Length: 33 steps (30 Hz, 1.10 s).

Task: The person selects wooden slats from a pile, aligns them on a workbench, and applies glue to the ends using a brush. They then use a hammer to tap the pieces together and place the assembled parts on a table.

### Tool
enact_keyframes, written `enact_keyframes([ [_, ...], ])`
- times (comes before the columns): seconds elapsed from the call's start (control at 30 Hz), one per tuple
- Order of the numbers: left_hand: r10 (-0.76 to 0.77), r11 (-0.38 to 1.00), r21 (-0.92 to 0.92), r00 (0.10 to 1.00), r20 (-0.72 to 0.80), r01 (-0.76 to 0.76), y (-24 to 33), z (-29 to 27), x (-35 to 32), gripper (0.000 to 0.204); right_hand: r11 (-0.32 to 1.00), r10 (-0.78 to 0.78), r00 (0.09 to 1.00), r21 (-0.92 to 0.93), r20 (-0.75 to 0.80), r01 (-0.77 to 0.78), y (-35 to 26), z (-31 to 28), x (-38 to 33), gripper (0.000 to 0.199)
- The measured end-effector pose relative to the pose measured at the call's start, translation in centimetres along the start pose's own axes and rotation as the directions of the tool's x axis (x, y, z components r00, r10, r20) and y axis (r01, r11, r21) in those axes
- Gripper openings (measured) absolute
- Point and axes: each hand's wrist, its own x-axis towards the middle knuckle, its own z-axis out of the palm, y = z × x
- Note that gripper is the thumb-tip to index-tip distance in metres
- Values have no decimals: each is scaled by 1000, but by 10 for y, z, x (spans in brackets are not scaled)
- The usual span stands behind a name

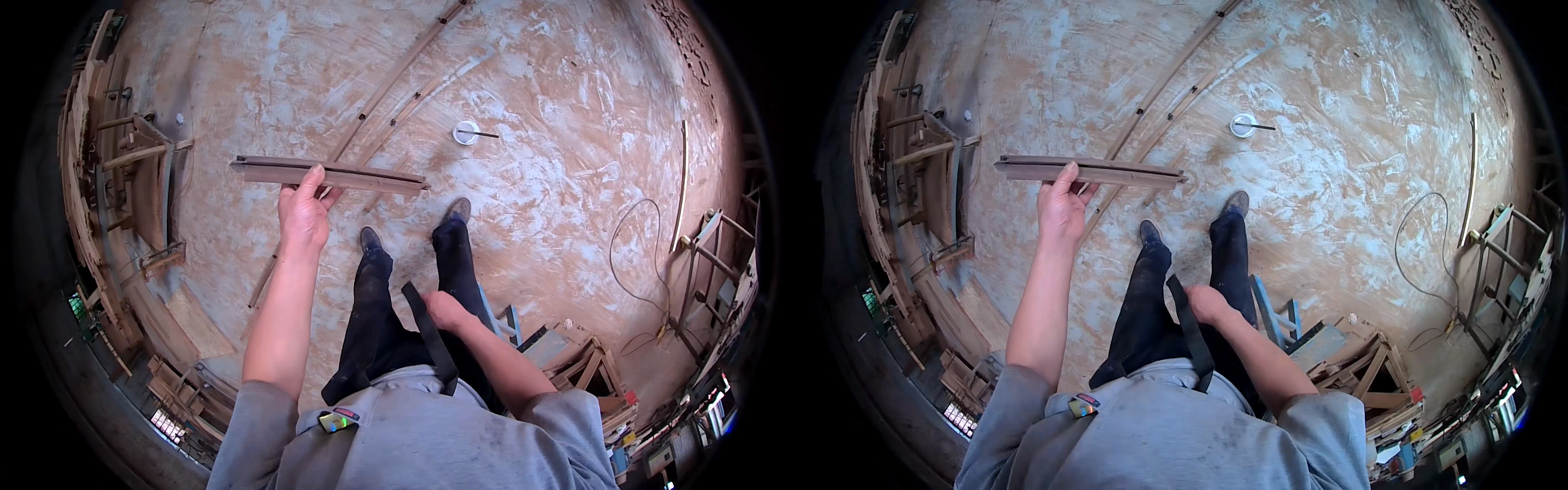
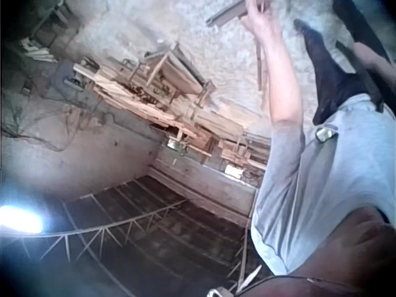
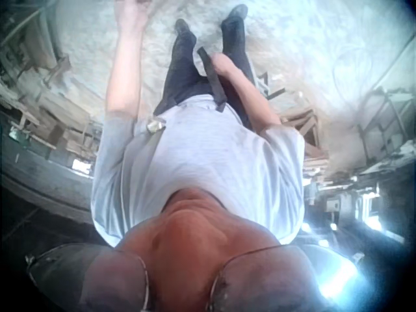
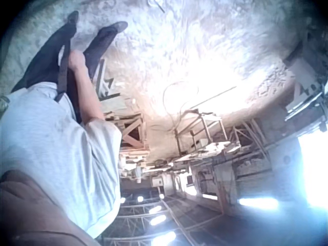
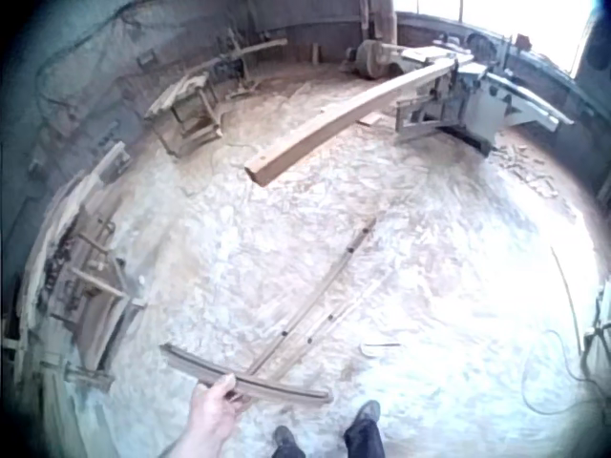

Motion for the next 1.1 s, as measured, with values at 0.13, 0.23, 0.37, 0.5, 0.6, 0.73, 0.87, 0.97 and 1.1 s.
enact_keyframes([
  [0.13, -28, 1000, 1, 1000, -10, 28, -14, 22, 3, 22, 953, 197, 976, 252, -88, -169, 15, -64, 11, 31],
  [0.23, -108, 988, -108, 994, 14, 109, -25, 28, 8, 19, 734, 210, 975, 670, -76, -106, -7, -99, 20, 41],
  [0.37, -237, 921, -291, 965, 111, 260, -58, 26, 24, 19, 218, 133, 970, 961, -204, 172, -47, -139, 50, 54],
  [0.5, -328, 859, -338, 921, 210, 384, -97, 27, 33, 20, -220, 259, 883, 867, -391, 448, -55, -160, 91, 36],
  [0.6, -405, 821, -368, 900, 165, 437, -118, 37, 36, 27, -184, 343, 815, 818, -467, 546, -47, -169, 108, 37],
  [0.73, -593, 785, 267, 802, 62, 560, -130, 35, 50, 29, 234, 485, 668, 820, -564, 522, -31, -177, 126, 30],
  [0.87, -1, 510, 826, 960, 280, -240, -150, 40, 66, 37, 681, 408, 610, 671, -679, 292, -26, -190, 148, 25],
  [0.97, 241, 265, 762, 806, 540, -590, -160, 54, 77, 48, 769, 347, 669, 608, -657, 198, -33, -199, 155, 25],
  [1.1, 243, 346, 695, 776, 582, -630, -170, 62, 101, 48, 884, 255, 681, 451, -686, 123, -33, -203, 167, 27],
])
